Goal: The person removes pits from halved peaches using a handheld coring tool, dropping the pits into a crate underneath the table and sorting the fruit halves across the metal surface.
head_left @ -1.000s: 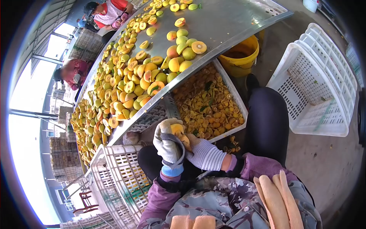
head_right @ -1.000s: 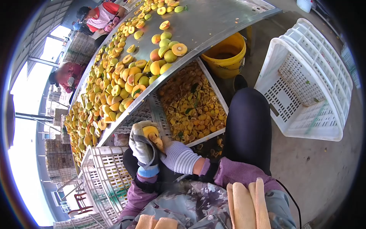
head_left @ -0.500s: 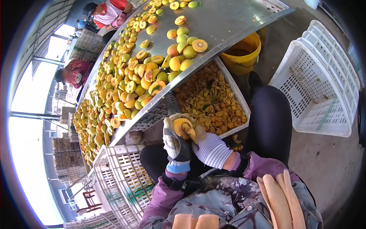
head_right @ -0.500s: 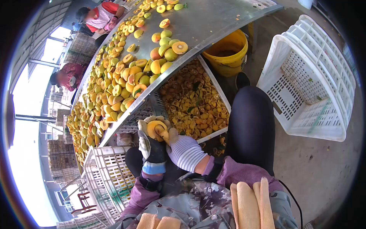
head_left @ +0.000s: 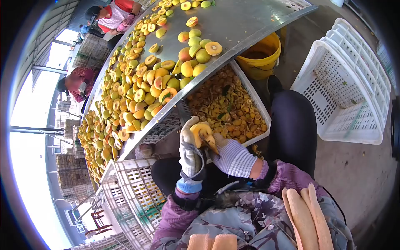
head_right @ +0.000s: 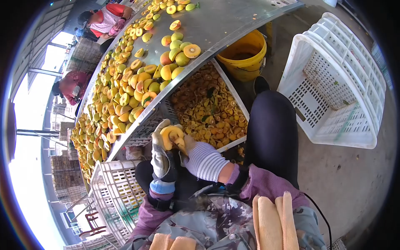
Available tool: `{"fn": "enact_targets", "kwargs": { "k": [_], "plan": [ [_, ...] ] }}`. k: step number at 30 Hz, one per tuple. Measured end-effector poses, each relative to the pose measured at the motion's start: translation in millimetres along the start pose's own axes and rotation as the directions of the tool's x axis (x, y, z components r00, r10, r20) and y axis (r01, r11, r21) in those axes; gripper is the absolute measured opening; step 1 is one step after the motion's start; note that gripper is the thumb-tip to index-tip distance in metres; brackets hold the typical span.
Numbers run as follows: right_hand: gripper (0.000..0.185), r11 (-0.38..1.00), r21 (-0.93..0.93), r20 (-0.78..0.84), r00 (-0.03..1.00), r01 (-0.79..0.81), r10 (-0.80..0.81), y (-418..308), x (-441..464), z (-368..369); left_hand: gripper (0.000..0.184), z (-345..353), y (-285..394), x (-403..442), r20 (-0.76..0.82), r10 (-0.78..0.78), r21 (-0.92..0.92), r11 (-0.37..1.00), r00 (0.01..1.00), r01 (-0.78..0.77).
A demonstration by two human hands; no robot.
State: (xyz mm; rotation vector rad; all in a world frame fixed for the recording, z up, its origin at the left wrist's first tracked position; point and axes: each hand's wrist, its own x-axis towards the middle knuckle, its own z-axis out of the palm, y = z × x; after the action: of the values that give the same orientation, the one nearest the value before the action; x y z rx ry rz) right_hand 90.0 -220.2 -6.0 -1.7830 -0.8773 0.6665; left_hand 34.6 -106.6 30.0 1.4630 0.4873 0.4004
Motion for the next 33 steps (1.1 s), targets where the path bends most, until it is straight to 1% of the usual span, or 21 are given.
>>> {"fn": "enact_targets", "kwargs": {
  "k": [1,2,3,4,5,6,8,9,10,11,14,16,17,18,20,24,27,29,30,32,33],
  "plan": [
    [0.033,0.994,-0.104,0.017,1.0,-0.023,0.025,-7.4,-0.9,-14.1,0.074,-7.7,3.4,0.6,0.111,0.051,0.053,0.997,0.993,-0.057],
    [0.033,0.978,-0.206,0.029,0.998,-0.043,0.05,-11.1,-2.0,-21.9,0.071,-12.6,3.8,2.0,0.168,0.074,0.081,0.993,0.983,-0.088],
    [0.033,0.981,-0.196,-0.027,1.0,0.004,-0.01,-9.0,-1.5,-20.3,0.069,-17.5,4.4,3.3,0.224,0.096,0.106,0.987,0.97,-0.122],
    [0.033,0.981,-0.193,-0.026,0.999,0.012,-0.017,-4.9,-0.2,-17.4,0.062,-22.5,-0.2,7.4,0.049,-0.131,-0.033,0.991,0.99,0.133],
    [0.033,0.993,-0.115,-0.17,0.984,0.035,-0.054,-0.3,0.8,-13.9,0.054,-27.2,-3.6,10.3,-0.09,-0.373,-0.213,0.913,0.924,0.348],
    [0.032,0.997,-0.04,-0.313,0.947,0.068,-0.077,1.5,1.4,-12.4,0.054,-31.3,-5.1,11.9,-0.095,-0.366,-0.21,0.916,0.926,0.341],
    [0.031,0.994,-0.1,-0.3,0.951,0.047,-0.075,0.6,-0.8,-12.1,0.043,-36.5,-7.7,12.9,-0.024,-0.35,-0.323,0.889,0.936,0.324],
    [0.03,0.994,-0.108,-0.206,0.978,-0.001,-0.021,-0.5,-2.2,-11.9,0.04,-30.7,-11.4,11.9,-0.078,-0.227,-0.236,0.95,0.971,0.203],
    [0.03,0.991,-0.121,-0.111,0.993,-0.049,0.035,-1.1,-4.1,-10.8,0.04,-32.2,-11.8,13.2,-0.082,-0.227,-0.239,0.95,0.971,0.202],
    [0.031,0.99,-0.14,-0.122,0.992,0.005,-0.023,2.7,-5.6,-5.5,0.039,-35.2,-12.0,14.9,-0.029,-0.29,-0.479,0.844,0.956,0.242],
    [0.032,0.979,-0.203,-0.102,0.994,0.029,-0.051,1.0,-8.3,2.3,0.038,-37.1,-11.3,14.2,0.036,-0.312,-0.687,0.683,0.949,0.251],
    [0.032,0.976,-0.216,-0.099,0.994,0.029,-0.051,-2.2,-8.7,2.7,0.04,-34.9,-12.8,17.4,0.092,-0.288,-0.688,0.674,0.953,0.27],
    [0.032,0.973,-0.228,-0.097,0.994,0.028,-0.051,-3.3,-8.7,2.9,0.043,-35.2,-10.3,16.2,0.183,-0.289,-0.654,0.678,0.94,0.336],
    [0.032,0.973,-0.229,-0.098,0.994,0.025,-0.048,-3.3,-8.6,3.4,0.043,-33.7,-11.6,16.0,0.185,-0.291,-0.654,0.676,0.939,0.338],
    [0.032,0.979,-0.199,-0.121,0.99,0.041,-0.066,-3.1,-8.8,4.2,0.045,-29.1,-15.2,13.8,0.1,-0.298,-0.645,0.707,0.949,0.29],
    [0.033,0.981,-0.184,-0.147,0.985,0.065,-0.093,1.5,-8.6,12.3,0.043,-21.7,-10.8,7.2,0.109,-0.295,-0.649,0.702,0.949,0.292],
    [0.034,0.988,-0.144,-0.124,0.989,0.061,-0.079,2.6,-8.4,13.5,0.036,-18.0,-16.1,4.3,0.066,-0.303,-0.647,0.712,0.951,0.272],
    [0.034,0.992,-0.122,-0.068,0.996,0.04,-0.048,2.6,-8.8,13.9,0.028,-18.7,-24.0,3.3,-0.005,-0.232,-0.581,0.792,0.973,0.186],
    [0.034,0.992,-0.122,-0.069,0.996,0.039,-0.048,1.1,-8.9,12.3,0.028,-19.7,-25.6,3.5,-0.004,-0.232,-0.581,0.793,0.973,0.187],
    [0.033,0.999,0.017,-0.005,0.999,0.047,-0.047,-2.5,-9.8,8.0,0.022,-20.9,-28.0,3.5,-0.019,-0.22,-0.581,0.796,0.975,0.169],
    [0.033,0.999,0.018,-0.005,0.999,0.045,-0.045,0.3,-8.8,11.3,0.022,-20.8,-27.2,3.4,-0.018,-0.222,-0.58,0.796,0.975,0.171]
  ]
}}
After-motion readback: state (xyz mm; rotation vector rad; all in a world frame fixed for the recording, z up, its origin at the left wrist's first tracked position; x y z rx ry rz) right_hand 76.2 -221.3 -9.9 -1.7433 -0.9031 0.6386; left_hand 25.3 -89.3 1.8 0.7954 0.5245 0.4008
